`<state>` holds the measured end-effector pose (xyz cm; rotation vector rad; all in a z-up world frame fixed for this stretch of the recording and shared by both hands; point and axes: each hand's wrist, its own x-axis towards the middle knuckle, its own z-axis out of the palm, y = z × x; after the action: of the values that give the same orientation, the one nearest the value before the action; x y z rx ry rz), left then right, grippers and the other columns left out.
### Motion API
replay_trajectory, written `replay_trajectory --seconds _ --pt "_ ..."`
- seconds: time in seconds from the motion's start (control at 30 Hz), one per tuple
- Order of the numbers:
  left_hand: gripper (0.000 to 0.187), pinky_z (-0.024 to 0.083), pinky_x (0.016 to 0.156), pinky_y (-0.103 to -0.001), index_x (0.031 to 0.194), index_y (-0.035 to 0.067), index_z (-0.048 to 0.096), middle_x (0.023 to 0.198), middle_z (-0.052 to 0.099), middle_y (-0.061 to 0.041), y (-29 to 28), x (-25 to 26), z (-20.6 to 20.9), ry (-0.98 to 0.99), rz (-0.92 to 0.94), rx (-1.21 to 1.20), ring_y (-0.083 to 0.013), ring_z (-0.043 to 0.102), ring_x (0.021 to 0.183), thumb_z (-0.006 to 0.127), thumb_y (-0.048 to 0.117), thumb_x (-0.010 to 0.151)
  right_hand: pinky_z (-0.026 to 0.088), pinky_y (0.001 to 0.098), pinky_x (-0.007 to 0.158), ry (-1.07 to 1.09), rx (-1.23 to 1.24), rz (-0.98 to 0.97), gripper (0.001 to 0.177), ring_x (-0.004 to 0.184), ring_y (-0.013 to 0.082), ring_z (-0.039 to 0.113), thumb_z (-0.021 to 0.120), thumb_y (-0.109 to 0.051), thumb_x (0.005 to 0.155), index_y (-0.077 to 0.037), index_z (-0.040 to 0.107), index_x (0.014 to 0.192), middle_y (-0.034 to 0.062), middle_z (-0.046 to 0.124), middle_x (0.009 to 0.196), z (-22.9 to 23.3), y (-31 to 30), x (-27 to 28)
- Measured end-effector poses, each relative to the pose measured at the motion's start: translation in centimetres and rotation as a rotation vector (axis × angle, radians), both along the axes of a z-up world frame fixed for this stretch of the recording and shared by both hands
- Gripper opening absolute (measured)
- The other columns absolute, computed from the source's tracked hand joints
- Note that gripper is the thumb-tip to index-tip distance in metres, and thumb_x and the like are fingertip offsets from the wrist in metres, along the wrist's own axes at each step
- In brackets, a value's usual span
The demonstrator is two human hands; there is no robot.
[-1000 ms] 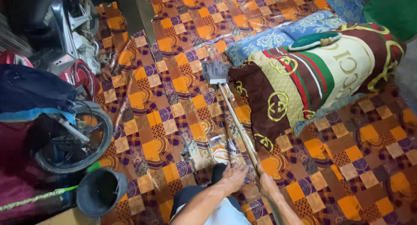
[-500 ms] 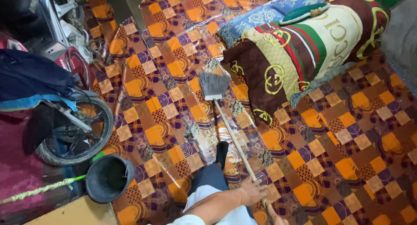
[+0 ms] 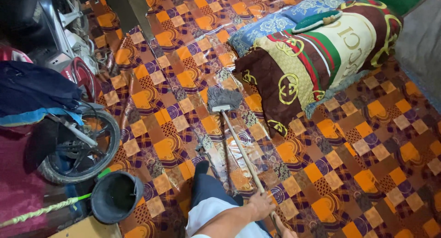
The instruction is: Mopping a patterned floor in a room containing a bed and a motorcycle.
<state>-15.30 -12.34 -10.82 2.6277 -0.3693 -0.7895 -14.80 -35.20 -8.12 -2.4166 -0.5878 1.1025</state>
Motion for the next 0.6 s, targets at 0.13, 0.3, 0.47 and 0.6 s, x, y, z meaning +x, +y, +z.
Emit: replay_trajectory --seconds 0.13,0.3,0.47,0.6 --pt "0.055 0.020 0.120 -0.065 0.150 0.017 0.051 0.162 0.039 -0.013 4.7 -0.1 0.8 -0.098 0.204 -0.067 -0.0439 0.032 0.148 0.058 0.020 0.095 0.045 0.0427 0.103 -0.257 0.064 0.132 0.079 0.120 0.0358 0.065 0.064 -0.003 0.077 -0.024 0.049 0.152 0.0252 0.070 0.122 -6.1 5.2 3.7" --pt "0.072 0.018 0.123 -0.061 0.155 0.013 0.042 0.163 0.031 -0.019 13.2 0.2 5.0 -0.173 0.357 -0.100 -0.0396 0.028 0.154 0.065 0.026 0.088 0.060 0.0410 0.082 -0.145 0.081 0.034 0.070 0.092 0.0297 0.081 0.065 -0.011 0.083 -0.025 0.047 0.149 0.0251 0.075 0.098 -1.3 14.8 7.9" --pt "0.112 0.011 0.121 -0.054 0.163 0.018 0.028 0.165 0.019 -0.025 24.5 -0.5 4.9 -0.013 0.401 0.094 -0.0391 0.018 0.153 0.075 0.002 0.063 0.058 0.0474 0.076 -0.118 -0.007 0.132 0.070 0.085 0.0387 0.078 0.056 -0.009 0.086 -0.023 0.040 0.153 0.0212 0.079 0.087 -3.4 25.1 11.6" --pt "0.076 0.010 0.123 -0.063 0.162 0.015 0.032 0.167 0.024 -0.024 33.2 -0.9 -0.2 -0.174 0.544 0.100 -0.0409 0.018 0.156 0.060 0.011 0.091 0.054 0.0540 0.073 -0.118 -0.154 0.082 0.053 0.090 0.0454 0.071 0.060 -0.026 0.093 -0.015 0.045 0.143 0.0269 0.073 0.096 -4.8 33.9 13.2"
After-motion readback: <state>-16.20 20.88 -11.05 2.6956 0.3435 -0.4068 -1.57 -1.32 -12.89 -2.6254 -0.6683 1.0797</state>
